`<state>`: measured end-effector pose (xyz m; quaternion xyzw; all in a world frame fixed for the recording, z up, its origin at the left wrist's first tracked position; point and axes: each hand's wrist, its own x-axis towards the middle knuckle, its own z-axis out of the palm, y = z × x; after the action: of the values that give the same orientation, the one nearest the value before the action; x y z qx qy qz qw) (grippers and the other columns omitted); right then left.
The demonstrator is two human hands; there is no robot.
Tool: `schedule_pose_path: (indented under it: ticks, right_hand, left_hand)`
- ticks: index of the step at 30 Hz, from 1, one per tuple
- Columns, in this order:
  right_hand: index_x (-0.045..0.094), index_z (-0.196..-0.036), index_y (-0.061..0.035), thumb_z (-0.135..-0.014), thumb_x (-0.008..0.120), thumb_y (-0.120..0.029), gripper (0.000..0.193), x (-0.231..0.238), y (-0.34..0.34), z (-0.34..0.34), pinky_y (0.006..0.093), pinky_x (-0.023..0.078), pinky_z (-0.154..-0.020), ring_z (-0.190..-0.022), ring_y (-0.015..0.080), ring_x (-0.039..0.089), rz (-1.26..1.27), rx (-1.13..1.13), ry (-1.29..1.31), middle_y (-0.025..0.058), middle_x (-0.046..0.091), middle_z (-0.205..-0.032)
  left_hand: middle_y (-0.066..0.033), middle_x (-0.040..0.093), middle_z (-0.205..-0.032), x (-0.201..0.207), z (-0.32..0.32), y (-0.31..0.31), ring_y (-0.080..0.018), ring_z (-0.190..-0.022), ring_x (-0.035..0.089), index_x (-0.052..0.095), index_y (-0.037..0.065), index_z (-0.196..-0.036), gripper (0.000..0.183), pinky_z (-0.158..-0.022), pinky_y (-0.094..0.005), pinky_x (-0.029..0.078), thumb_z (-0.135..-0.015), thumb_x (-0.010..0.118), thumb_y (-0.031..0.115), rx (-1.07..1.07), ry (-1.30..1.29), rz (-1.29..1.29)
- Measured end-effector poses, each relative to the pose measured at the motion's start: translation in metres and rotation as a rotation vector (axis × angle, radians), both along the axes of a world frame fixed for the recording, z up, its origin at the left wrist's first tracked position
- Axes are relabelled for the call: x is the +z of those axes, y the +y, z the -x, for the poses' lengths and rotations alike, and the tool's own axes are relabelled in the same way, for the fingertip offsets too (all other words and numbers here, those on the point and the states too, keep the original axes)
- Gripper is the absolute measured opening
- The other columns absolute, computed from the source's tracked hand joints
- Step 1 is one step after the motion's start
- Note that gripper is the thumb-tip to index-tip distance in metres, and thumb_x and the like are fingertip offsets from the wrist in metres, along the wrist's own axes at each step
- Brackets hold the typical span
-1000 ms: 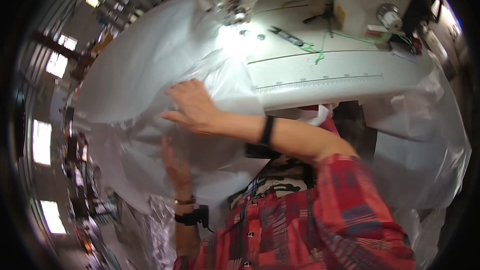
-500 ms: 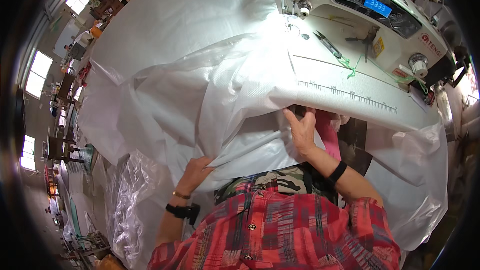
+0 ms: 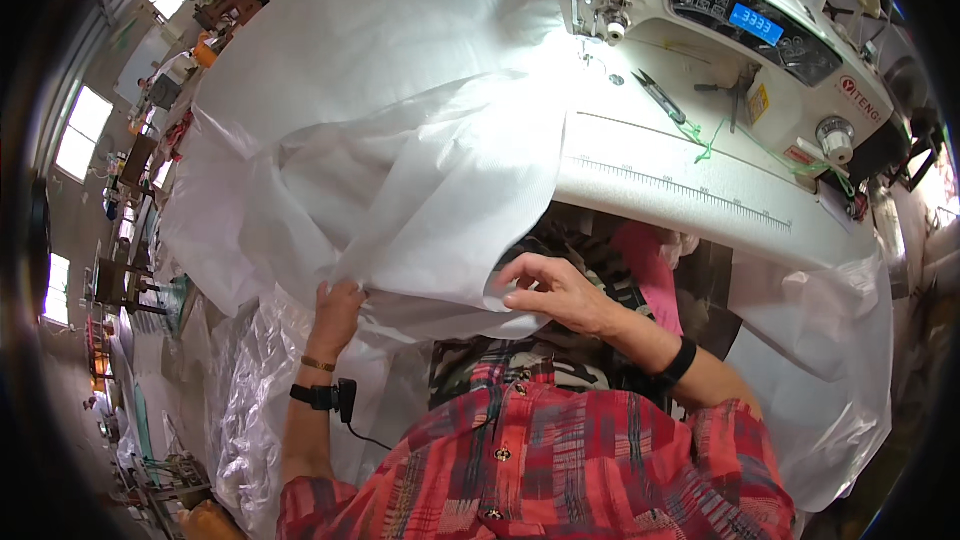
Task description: Sewing large white plastic sheets together using an industrial sewing machine in a workshop environment.
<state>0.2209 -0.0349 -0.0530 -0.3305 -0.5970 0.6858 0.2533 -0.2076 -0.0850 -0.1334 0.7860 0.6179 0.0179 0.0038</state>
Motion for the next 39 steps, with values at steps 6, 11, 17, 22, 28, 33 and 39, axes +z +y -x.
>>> schedule_pose_path:
  ticks: [6,11,17,22,28,33,39]
  right_hand:
    - [0.066,-0.119,0.001,-0.093,0.067,-0.033,0.042,0.002,-0.018,0.008,0.0364,0.05,-0.088,-0.095,0.0238,0.064,-0.336,-0.151,-0.015,0.0143,0.07,-0.104]
    - [0.069,-0.084,0.0004,-0.095,0.06,-0.033,0.036,-0.019,-0.015,0.013,0.0443,0.05,-0.069,-0.068,0.0329,0.066,-0.428,-0.15,-0.339,0.019,0.066,-0.071]
    - [0.067,-0.079,0.003,-0.094,0.057,-0.032,0.039,-0.072,-0.001,-0.034,0.0388,0.053,-0.064,-0.06,0.025,0.068,-0.079,-0.151,-0.552,0.0151,0.065,-0.064]
    - [0.07,-0.082,0.0007,-0.093,0.066,-0.036,0.038,-0.035,-0.002,-0.036,0.0379,0.054,-0.063,-0.061,0.0293,0.07,-0.548,0.063,-1.011,0.0185,0.068,-0.068]
    - [0.071,-0.094,0.0017,-0.095,0.068,-0.021,0.023,0.055,0.003,-0.034,0.0302,0.052,-0.066,-0.07,0.0162,0.069,-0.458,-0.237,-0.652,0.0122,0.071,-0.076]
    - [0.062,-0.124,0.0008,-0.098,0.066,-0.025,0.037,0.067,0.037,-0.013,0.0269,0.051,-0.075,-0.091,0.013,0.067,-0.225,-0.276,-0.189,0.0057,0.071,-0.101]
    - [0.056,-0.124,-0.0027,-0.1,0.066,-0.027,0.036,0.042,0.063,0.026,0.0262,0.052,-0.072,-0.076,0.009,0.061,0.304,-0.492,0.298,0.0036,0.067,-0.096]
  left_hand:
    - [-0.0096,0.067,-0.095,-0.023,-0.026,-0.011,-0.0287,-0.102,0.065,0.075,0.01,-0.1,0.029,-0.111,-0.0577,0.034,-0.085,0.054,-0.002,-0.085,0.011,0.159]
    - [-0.0132,0.067,-0.087,0.03,-0.044,0.027,-0.0324,-0.093,0.067,0.072,0.007,-0.093,0.02,-0.093,-0.0475,0.046,-0.085,0.054,0.003,0.074,0.174,0.29]
    - [-0.017,0.067,-0.106,0.123,-0.1,0.098,-0.036,-0.094,0.064,0.066,0.0,-0.112,0.025,-0.083,-0.0437,0.052,-0.088,0.062,0.004,-0.192,-0.263,-0.546]
    - [-0.0098,0.063,-0.116,0.133,-0.132,0.167,-0.0288,-0.108,0.059,0.065,0.001,-0.114,0.028,-0.099,-0.0432,0.046,-0.086,0.067,0.005,-0.173,-0.296,-0.765]
    - [-0.0086,0.064,-0.102,0.153,-0.125,0.184,-0.0294,-0.098,0.061,0.062,0.002,-0.094,0.012,-0.098,-0.0441,0.046,-0.086,0.07,0.007,-0.262,-0.371,-0.77]
    - [-0.0129,0.063,-0.081,0.19,-0.132,0.133,-0.0331,-0.081,0.062,0.063,0.004,-0.091,0.009,-0.082,-0.045,0.049,-0.091,0.066,0.012,-0.365,-0.453,-0.496]
    - [-0.0172,0.064,-0.075,0.174,-0.155,0.06,-0.0386,-0.072,0.063,0.066,0.007,-0.096,0.017,-0.067,-0.0466,0.048,-0.09,0.07,0.022,-0.364,-0.577,0.053]
